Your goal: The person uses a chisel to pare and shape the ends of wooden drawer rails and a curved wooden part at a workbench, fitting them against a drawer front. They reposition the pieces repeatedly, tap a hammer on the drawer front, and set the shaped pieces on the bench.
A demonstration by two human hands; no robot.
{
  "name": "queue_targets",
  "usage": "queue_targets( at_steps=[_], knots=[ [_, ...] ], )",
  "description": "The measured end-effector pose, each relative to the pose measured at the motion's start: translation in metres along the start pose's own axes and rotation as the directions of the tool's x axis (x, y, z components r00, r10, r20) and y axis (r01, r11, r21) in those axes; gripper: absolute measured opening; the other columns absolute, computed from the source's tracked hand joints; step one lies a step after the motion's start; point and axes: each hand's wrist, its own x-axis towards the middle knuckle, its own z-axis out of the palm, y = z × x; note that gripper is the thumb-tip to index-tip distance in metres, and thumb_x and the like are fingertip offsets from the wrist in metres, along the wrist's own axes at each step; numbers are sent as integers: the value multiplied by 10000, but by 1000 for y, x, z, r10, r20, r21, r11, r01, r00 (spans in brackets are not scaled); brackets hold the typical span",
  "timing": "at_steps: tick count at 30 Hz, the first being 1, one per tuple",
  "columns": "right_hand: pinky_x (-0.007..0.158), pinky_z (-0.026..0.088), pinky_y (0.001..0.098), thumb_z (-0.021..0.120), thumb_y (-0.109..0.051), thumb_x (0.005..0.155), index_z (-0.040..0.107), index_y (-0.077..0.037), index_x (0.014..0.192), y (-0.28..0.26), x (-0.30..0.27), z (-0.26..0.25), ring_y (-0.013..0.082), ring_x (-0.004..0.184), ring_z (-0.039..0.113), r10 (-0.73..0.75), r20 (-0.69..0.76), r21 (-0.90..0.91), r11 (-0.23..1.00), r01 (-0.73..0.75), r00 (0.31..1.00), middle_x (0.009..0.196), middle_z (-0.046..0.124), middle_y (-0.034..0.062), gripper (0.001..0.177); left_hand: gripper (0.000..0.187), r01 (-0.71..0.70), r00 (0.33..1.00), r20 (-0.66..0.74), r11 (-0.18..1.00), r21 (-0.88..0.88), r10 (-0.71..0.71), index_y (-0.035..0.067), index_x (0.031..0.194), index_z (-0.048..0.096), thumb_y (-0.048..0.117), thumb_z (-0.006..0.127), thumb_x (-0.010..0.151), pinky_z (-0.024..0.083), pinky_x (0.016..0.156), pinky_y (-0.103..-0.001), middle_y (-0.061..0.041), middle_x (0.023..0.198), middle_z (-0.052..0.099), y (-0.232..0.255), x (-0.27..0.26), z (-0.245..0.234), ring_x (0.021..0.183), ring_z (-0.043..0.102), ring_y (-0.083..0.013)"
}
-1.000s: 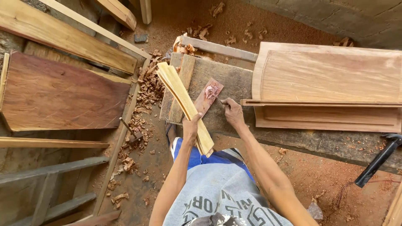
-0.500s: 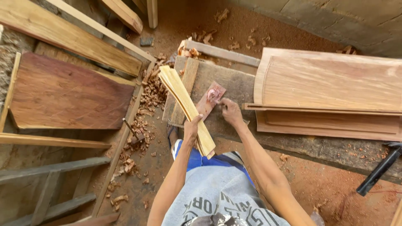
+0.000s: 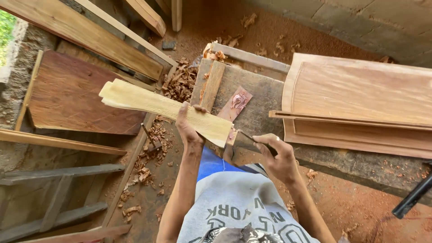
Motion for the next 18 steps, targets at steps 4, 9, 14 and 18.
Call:
queue_targets(
  at_steps=[4,9,14,18],
  knots=[
    [725,583,315,686,-14,916,729,-81,1129,-11,-4,13,181,883,692,-229,-32,-227,950,216,973,1013,737,84,228,274,-37,999,17,982,-183,40,86,1031,536,293,684,928,578,753,-422,-73,822,630,23,-13,26,769,657,-221],
    [786,541,376,708,34,858,723,-55,1155,-28,-17,9,221,906,650,-356,51,-495,802,334,933,1025,720,90,310,292,-64,997,-45,978,-201,56,66,1025,547,313,673,933,583,780,-433,-86,820,638,36,-17,27,769,667,-234],
    [815,532,355,743,41,805,722,-79,1168,-31,-14,-14,215,932,628,-385,148,-566,722,398,911,1035,716,68,383,299,-74,997,-40,973,-218,67,66,1033,542,320,662,931,580,800,-415,-81,825,644,44,-22,26,778,674,-225],
    [897,546,389,744,43,733,713,-136,1183,-48,7,-24,244,1029,619,-456,270,-607,603,518,848,1082,705,54,485,282,-43,999,-1,972,-230,44,82,1034,532,298,681,929,586,788,-437,-80,798,639,48,-28,33,760,669,-230]
  ],
)
